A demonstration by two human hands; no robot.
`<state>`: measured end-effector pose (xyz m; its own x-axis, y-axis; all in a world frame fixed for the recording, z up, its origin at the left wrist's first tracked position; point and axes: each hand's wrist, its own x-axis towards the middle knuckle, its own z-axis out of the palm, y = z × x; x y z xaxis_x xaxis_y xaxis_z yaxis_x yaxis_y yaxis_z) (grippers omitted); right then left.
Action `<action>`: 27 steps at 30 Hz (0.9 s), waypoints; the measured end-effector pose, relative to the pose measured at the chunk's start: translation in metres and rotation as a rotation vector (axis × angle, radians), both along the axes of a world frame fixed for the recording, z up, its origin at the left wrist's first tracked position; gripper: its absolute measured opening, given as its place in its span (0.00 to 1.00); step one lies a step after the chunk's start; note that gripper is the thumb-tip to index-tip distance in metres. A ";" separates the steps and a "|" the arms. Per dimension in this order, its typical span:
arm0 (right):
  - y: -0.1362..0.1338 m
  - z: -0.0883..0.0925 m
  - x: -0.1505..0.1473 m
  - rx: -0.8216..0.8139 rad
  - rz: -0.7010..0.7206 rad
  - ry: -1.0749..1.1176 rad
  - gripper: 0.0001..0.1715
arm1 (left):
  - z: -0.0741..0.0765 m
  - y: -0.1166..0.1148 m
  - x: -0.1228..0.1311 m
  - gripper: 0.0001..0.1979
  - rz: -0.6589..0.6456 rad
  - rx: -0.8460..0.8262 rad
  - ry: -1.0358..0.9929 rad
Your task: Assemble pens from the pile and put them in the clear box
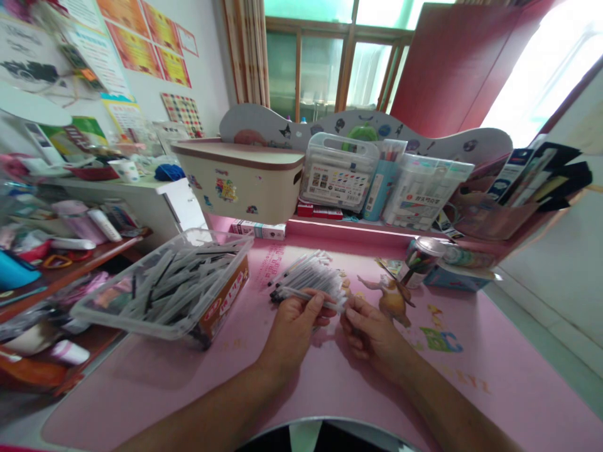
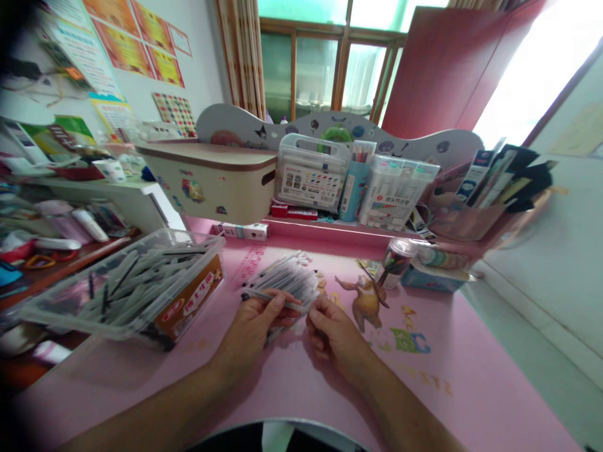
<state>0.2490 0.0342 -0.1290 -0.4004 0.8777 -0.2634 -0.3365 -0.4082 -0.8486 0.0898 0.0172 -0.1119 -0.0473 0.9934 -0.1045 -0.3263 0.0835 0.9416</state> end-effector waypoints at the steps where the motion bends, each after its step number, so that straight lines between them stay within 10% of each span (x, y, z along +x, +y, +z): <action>1: 0.000 0.003 0.000 -0.004 -0.002 0.017 0.18 | 0.000 0.000 0.000 0.14 0.007 -0.006 -0.004; 13: 0.001 0.004 0.008 -0.174 0.102 0.049 0.13 | 0.003 -0.004 -0.003 0.16 -0.037 0.001 0.067; 27: 0.007 0.002 0.019 -0.167 0.345 0.053 0.19 | 0.029 0.012 -0.022 0.09 0.419 0.389 -0.343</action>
<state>0.2680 0.0412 -0.1266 -0.6817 0.6360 -0.3617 -0.1973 -0.6359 -0.7461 0.0675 0.0296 -0.0828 -0.4656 0.8664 0.1802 -0.5432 -0.4406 0.7147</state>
